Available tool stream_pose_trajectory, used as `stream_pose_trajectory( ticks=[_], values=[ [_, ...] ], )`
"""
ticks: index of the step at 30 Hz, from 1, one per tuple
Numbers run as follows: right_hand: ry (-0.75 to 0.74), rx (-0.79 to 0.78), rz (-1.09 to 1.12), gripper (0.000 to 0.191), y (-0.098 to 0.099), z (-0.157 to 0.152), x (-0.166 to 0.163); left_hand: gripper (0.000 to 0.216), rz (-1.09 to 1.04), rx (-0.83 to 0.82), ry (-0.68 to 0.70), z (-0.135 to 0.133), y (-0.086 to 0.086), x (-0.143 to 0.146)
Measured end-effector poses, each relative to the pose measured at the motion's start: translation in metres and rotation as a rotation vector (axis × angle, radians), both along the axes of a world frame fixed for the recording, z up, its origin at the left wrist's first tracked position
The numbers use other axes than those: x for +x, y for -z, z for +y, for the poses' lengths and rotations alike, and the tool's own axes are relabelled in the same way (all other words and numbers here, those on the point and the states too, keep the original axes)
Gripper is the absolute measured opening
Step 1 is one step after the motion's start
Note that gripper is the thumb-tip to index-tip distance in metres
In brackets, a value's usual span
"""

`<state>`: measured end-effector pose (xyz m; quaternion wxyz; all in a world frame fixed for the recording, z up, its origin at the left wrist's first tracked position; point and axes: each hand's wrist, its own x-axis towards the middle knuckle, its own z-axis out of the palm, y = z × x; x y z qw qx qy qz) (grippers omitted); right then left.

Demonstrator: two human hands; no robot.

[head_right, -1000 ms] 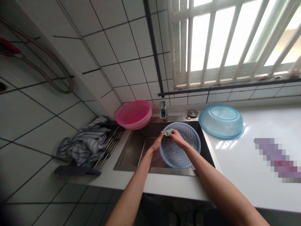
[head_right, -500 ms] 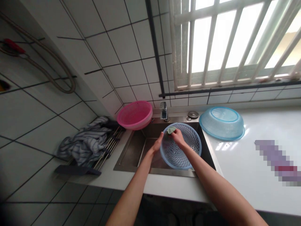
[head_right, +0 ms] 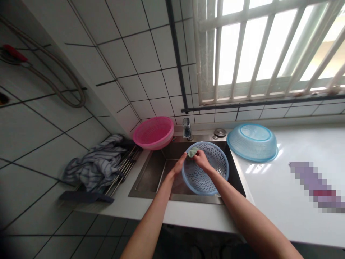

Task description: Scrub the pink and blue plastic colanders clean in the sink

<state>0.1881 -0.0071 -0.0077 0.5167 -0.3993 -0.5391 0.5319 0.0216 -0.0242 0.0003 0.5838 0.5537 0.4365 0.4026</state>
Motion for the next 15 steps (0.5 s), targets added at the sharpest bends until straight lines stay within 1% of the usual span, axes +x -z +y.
stream_pose_trajectory(
  ticks=[1, 2, 3, 5, 8, 9, 10, 11, 12, 15],
  values=[
    [0.061, -0.004, 0.015, 0.026, 0.0, 0.004, 0.005, 0.068, 0.004, 0.002, 0.008, 0.0, -0.001, 0.002],
    [0.083, -0.016, 0.025, 0.026, -0.001, 0.007, 0.01, 0.067, 0.0, -0.003, 0.018, -0.001, -0.002, 0.003],
    [0.064, -0.029, 0.029, 0.027, -0.001, 0.008, 0.013, 0.067, -0.014, -0.018, 0.029, -0.002, -0.003, 0.004],
    [-0.066, -0.043, 0.012, 0.026, -0.001, 0.005, 0.014, 0.075, -0.072, -0.07, 0.032, -0.005, -0.006, 0.003],
    [-0.308, -0.02, -0.058, 0.022, 0.004, -0.008, -0.001, 0.092, -0.148, -0.141, -0.02, -0.007, -0.01, -0.002],
    [-0.364, -0.007, -0.082, 0.021, 0.006, -0.012, -0.008, 0.093, -0.147, -0.14, -0.039, -0.006, -0.01, -0.004],
    [-0.389, 0.006, -0.095, 0.019, 0.008, -0.013, -0.013, 0.092, -0.138, -0.131, -0.055, -0.005, -0.01, -0.006],
    [-0.377, 0.014, -0.096, 0.019, 0.01, -0.013, -0.017, 0.088, -0.128, -0.121, -0.062, -0.004, -0.01, -0.006],
    [-0.328, 0.015, -0.088, 0.019, 0.011, -0.011, -0.017, 0.083, -0.125, -0.112, -0.06, -0.003, -0.009, -0.006],
    [-0.045, -0.033, -0.016, 0.022, 0.008, 0.003, -0.003, 0.074, -0.143, -0.108, -0.039, -0.001, -0.006, -0.001]
  ],
)
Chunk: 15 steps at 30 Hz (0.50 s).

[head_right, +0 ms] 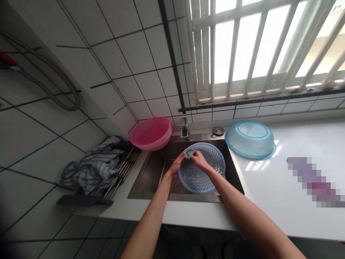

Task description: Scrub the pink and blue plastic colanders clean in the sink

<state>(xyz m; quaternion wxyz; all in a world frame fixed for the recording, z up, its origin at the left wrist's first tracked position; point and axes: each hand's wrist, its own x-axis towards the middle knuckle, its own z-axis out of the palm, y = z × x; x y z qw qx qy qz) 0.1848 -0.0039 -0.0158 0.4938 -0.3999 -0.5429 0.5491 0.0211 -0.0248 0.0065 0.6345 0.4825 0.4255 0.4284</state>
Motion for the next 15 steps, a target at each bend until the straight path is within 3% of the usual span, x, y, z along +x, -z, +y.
stream_pose_trajectory(
  ticks=[2, 4, 6, 9, 11, 13, 15],
  values=[
    [0.166, -0.045, 0.06, 0.023, -0.005, 0.008, 0.015, 0.072, -0.028, -0.009, 0.012, 0.0, 0.002, 0.004],
    [0.21, -0.047, 0.07, 0.023, -0.01, 0.009, 0.024, 0.072, -0.05, -0.028, 0.035, 0.0, 0.005, 0.006],
    [0.095, -0.017, 0.021, 0.02, -0.013, 0.001, 0.021, 0.07, -0.037, -0.027, 0.043, -0.001, 0.007, 0.005],
    [-0.243, -0.017, -0.066, 0.018, -0.011, -0.018, 0.003, 0.069, 0.043, -0.008, -0.028, -0.001, 0.011, -0.001],
    [-0.364, -0.031, -0.085, 0.019, -0.01, -0.025, -0.008, 0.069, 0.081, 0.002, -0.074, 0.0, 0.013, -0.004],
    [-0.296, -0.022, -0.081, 0.019, -0.011, -0.024, -0.009, 0.068, 0.076, 0.024, -0.069, 0.002, 0.014, -0.005],
    [-0.088, -0.013, -0.062, 0.02, -0.014, -0.016, 0.0, 0.066, 0.036, 0.046, -0.021, 0.002, 0.014, -0.002]
  ],
)
